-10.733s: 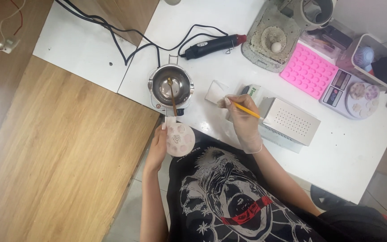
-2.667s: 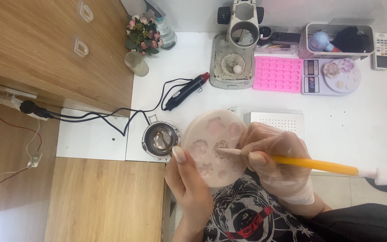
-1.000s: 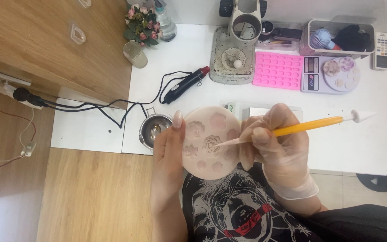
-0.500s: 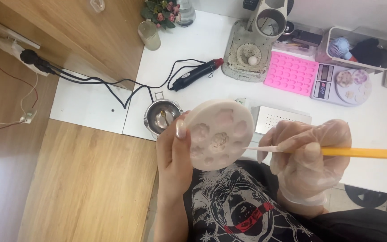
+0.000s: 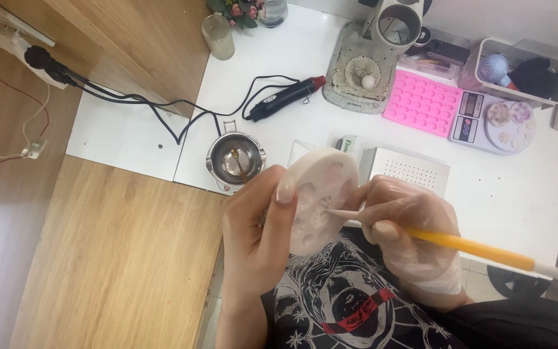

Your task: Cleaning and refining the details of silicone flower molds using a sculpting tool.

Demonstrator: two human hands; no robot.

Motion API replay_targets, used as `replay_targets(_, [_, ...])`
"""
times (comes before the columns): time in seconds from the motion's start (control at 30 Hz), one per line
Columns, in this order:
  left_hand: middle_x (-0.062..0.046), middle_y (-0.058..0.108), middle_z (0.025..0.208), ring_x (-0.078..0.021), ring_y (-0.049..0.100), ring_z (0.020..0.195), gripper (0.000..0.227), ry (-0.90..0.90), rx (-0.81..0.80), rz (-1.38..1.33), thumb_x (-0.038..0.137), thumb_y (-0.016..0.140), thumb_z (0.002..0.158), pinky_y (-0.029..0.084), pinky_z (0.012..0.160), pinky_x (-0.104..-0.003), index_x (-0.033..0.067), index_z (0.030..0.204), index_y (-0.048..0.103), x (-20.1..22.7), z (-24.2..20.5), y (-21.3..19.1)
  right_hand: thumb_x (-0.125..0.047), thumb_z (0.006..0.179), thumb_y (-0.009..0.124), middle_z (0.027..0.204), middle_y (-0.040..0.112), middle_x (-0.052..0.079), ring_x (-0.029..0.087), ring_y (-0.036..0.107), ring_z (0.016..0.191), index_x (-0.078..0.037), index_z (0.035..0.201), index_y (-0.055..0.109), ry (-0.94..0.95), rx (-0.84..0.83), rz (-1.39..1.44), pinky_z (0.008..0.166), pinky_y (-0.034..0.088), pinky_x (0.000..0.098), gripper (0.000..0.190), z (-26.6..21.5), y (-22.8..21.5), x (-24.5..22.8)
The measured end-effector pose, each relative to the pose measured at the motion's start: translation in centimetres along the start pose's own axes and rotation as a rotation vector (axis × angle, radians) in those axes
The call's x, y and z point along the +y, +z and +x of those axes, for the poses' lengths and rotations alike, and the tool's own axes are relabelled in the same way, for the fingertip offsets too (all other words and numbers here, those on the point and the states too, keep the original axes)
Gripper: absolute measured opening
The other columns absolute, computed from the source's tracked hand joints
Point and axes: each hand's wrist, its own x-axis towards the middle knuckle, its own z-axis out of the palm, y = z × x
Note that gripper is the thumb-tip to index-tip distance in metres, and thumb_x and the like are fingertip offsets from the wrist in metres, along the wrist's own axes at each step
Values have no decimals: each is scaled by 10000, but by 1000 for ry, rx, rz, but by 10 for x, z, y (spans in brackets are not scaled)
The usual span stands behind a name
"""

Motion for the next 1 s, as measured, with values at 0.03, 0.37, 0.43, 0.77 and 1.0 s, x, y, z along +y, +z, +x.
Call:
replay_targets(0.03, [-16, 443, 739, -80, 382, 700, 358, 0, 1, 0, 209, 482, 1113, 316, 610, -272, -5, 829, 518, 2, 1, -1, -355, 1075, 624, 682, 561, 9, 126, 524, 625, -37, 960, 600, 0, -1, 0, 820, 587, 431, 339, 2, -2, -1])
replay_targets(0.37, [-17, 513, 607, -53, 426, 547, 357, -130, -143, 152, 214, 526, 1066, 331, 470, -285, -1, 790, 594, 24, 10, -5, -388, 1035, 560, 800, 609, 54, 212, 713, 814, -66, 897, 626, -185, -334, -516, 688, 549, 318, 357, 9, -15, -11])
replay_targets(0.43, [-23, 530, 584, -52, 423, 531, 350, -188, -153, 133, 219, 526, 1053, 324, 454, -283, -3, 798, 619, 26, 9, -5, -390, 1041, 535, 835, 599, 46, 211, 713, 855, -77, 911, 603, -217, -332, -549, 710, 546, 313, 345, -3, -18, -4])
replay_targets(0.77, [-33, 485, 692, -75, 414, 653, 332, -87, -164, -4, 194, 535, 1090, 336, 546, -274, -23, 841, 562, 23, 3, -6, -231, 1040, 716, 718, 680, 161, 106, 518, 499, -64, 879, 463, 163, 143, 245, 424, 396, 228, 343, -7, -3, 8])
replay_targets(1.0, [-42, 498, 714, -87, 438, 660, 303, -84, -208, 21, 183, 549, 1063, 356, 559, -276, -29, 849, 575, 22, 5, -14, -229, 1098, 728, 645, 619, 60, 72, 494, 496, -69, 943, 495, 102, 153, 540, 478, 401, 240, 322, -3, -5, 13])
